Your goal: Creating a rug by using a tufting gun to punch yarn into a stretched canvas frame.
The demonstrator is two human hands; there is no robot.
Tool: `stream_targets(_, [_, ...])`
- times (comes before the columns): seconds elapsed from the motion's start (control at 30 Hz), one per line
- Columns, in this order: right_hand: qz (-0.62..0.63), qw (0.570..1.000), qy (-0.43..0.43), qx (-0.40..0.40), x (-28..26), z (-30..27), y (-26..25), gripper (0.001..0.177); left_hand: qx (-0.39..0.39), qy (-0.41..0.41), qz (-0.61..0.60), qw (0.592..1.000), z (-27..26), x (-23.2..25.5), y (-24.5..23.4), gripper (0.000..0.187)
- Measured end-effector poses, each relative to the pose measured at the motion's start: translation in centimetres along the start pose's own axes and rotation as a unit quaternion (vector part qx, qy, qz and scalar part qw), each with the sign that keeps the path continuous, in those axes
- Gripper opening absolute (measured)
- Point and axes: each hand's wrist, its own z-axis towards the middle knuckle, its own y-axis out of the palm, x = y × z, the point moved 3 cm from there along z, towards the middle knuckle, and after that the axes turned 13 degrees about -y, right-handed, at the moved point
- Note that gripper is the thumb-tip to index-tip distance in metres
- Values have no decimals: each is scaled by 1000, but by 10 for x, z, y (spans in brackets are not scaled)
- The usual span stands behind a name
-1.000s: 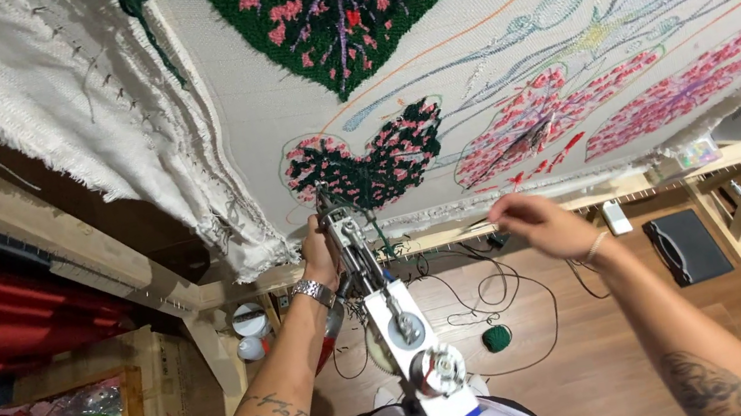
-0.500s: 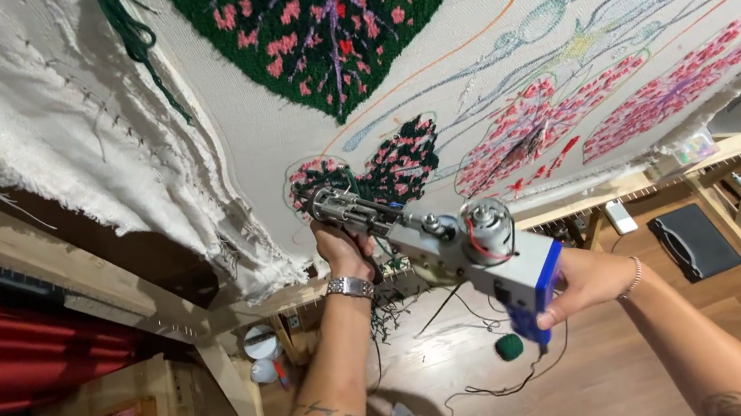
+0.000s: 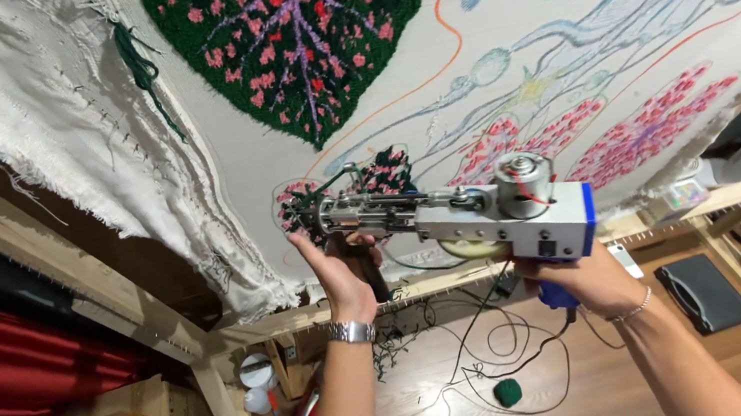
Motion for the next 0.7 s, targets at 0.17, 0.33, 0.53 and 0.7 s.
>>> stream_targets(0.17, [38,999,-18,1,-8,-17,-49,27,-120,82,191,971,-12,-41,1,65])
stream_targets(0.33, [69,997,-38,-27,0,-31,-87,27,-116,44,373,919,10,-101,-12,40])
stream_targets(0.53, [103,992,-44,-53,14,-33,-118,26,-153,29,341,927,-51,-107,36,21])
stream_targets(0.7, [142,980,-56,-126,16,-35,-134,19,-112,27,376,920,-73,-121,50,34])
